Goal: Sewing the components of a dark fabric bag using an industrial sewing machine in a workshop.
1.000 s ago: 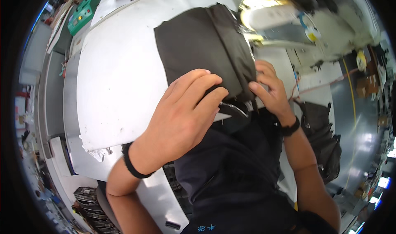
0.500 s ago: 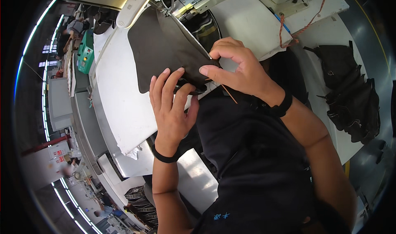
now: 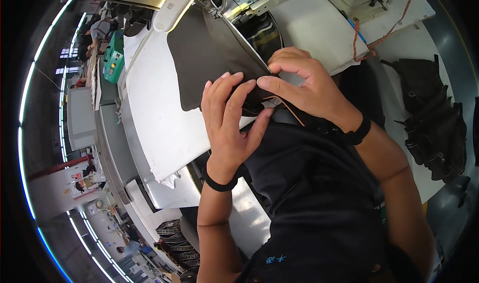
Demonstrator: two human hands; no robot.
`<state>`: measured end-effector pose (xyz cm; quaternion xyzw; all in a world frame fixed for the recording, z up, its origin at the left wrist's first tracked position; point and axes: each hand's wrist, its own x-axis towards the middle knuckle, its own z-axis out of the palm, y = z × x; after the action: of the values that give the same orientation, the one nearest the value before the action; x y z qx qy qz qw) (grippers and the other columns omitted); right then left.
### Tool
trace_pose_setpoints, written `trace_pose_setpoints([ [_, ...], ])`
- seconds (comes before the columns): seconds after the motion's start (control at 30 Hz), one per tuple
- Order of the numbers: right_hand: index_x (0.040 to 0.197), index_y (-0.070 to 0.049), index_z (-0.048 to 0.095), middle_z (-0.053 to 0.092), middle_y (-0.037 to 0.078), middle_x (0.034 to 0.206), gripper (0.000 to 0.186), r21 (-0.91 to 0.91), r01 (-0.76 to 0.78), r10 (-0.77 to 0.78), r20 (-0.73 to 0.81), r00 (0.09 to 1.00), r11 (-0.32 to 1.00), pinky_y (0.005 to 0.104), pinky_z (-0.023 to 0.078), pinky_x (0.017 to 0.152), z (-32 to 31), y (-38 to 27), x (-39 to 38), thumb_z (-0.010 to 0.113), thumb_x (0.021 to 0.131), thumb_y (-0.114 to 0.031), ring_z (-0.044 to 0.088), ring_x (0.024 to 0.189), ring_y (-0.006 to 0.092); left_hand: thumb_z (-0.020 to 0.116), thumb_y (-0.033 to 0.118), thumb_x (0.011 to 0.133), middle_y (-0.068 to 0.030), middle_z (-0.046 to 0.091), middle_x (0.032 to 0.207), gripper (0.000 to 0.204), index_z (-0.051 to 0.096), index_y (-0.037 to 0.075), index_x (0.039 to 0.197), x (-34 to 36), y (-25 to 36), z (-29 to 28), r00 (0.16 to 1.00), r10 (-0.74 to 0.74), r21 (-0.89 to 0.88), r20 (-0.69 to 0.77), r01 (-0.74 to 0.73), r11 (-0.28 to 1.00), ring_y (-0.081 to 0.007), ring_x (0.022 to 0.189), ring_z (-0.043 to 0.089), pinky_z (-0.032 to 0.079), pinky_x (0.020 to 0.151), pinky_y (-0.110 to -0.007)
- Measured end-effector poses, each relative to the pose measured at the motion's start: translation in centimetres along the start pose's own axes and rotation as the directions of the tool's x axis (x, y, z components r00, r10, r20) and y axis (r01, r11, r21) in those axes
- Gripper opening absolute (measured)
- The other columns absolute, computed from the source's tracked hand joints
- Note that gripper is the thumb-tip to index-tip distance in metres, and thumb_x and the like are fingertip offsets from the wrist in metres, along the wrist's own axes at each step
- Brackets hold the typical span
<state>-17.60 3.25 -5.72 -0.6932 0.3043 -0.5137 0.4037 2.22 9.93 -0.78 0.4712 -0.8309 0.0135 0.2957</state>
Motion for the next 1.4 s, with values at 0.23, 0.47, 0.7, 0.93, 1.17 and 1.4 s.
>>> trace_pose_setpoints([
  [0.23,0.084,-0.003,0.069,0.066,0.007,0.079,0.028,0.044,0.047,-0.041,-0.118,0.992,0.998,0.0368,0.047,0.081,0.4,-0.2,0.4,0.082,0.086,-0.028,0.061,0.081,0.0257,0.087,0.015,0.075,-0.0145,0.06,0.139,0.068,0.061,0.006,0.136,0.9,0.0,0.6,0.996,-0.054,-0.037,-0.065,0.051,0.998,-0.0349,0.129,0.056,0.036,0.114,-0.053],
  [0.47,0.082,-0.002,0.07,0.068,0.008,0.08,0.033,-0.002,-0.034,0.034,-0.056,0.998,0.999,0.0374,0.048,0.081,0.4,-0.5,0.4,0.083,0.084,-0.033,0.063,0.082,0.026,0.084,0.006,0.078,-0.0184,0.059,0.14,0.067,0.058,0.001,0.139,1.0,0.2,0.5,0.998,-0.056,-0.016,-0.019,0.056,0.998,-0.0362,0.13,0.056,0.044,0.11,-0.045],
  [0.7,0.085,-0.001,0.071,0.068,0.009,0.083,0.032,0.046,-0.037,0.038,-0.036,0.999,0.998,0.0364,0.049,0.081,0.0,-0.5,0.3,0.083,0.084,-0.03,0.064,0.087,0.0253,0.085,0.014,0.076,-0.013,0.061,0.139,0.068,0.06,0.006,0.139,1.1,-0.3,1.1,0.999,-0.02,0.006,-0.045,0.021,1.0,-0.0336,0.131,0.055,0.036,0.115,-0.053],
  [0.93,0.088,0.001,0.066,0.062,0.005,0.086,0.023,0.14,-0.072,0.066,0.045,0.997,0.988,0.0336,0.047,0.084,-0.2,-0.9,0.2,0.082,0.088,-0.016,0.057,0.089,0.0198,0.085,0.012,0.075,-0.0146,0.06,0.139,0.067,0.062,0.005,0.138,1.2,-0.2,0.8,0.999,-0.028,0.013,-0.024,0.028,1.0,-0.0348,0.129,0.055,0.038,0.113,-0.05],
  [1.17,0.092,0.006,0.068,0.064,0.007,0.092,0.017,0.242,-0.05,0.052,0.0,0.999,0.969,0.0305,0.047,0.082,0.3,-1.1,0.1,0.076,0.093,-0.01,0.058,0.092,0.0171,0.087,0.029,0.077,-0.0149,0.052,0.149,0.077,0.057,0.008,0.145,1.9,-0.3,0.3,1.0,-0.024,0.03,0.016,0.024,0.999,-0.0362,0.137,0.05,0.033,0.117,-0.055],
  [1.4,0.09,0.005,0.07,0.069,0.007,0.092,0.016,0.411,-0.192,0.245,-0.079,0.966,0.891,0.0283,0.048,0.081,1.7,-0.8,-0.8,0.077,0.091,-0.01,0.062,0.088,0.0138,0.087,0.045,0.074,-0.0153,0.049,0.153,0.092,0.051,0.009,0.15,2.6,-1.4,0.3,0.998,-0.044,0.085,0.048,0.039,0.996,-0.0362,0.14,0.047,0.031,0.117,-0.056],
])
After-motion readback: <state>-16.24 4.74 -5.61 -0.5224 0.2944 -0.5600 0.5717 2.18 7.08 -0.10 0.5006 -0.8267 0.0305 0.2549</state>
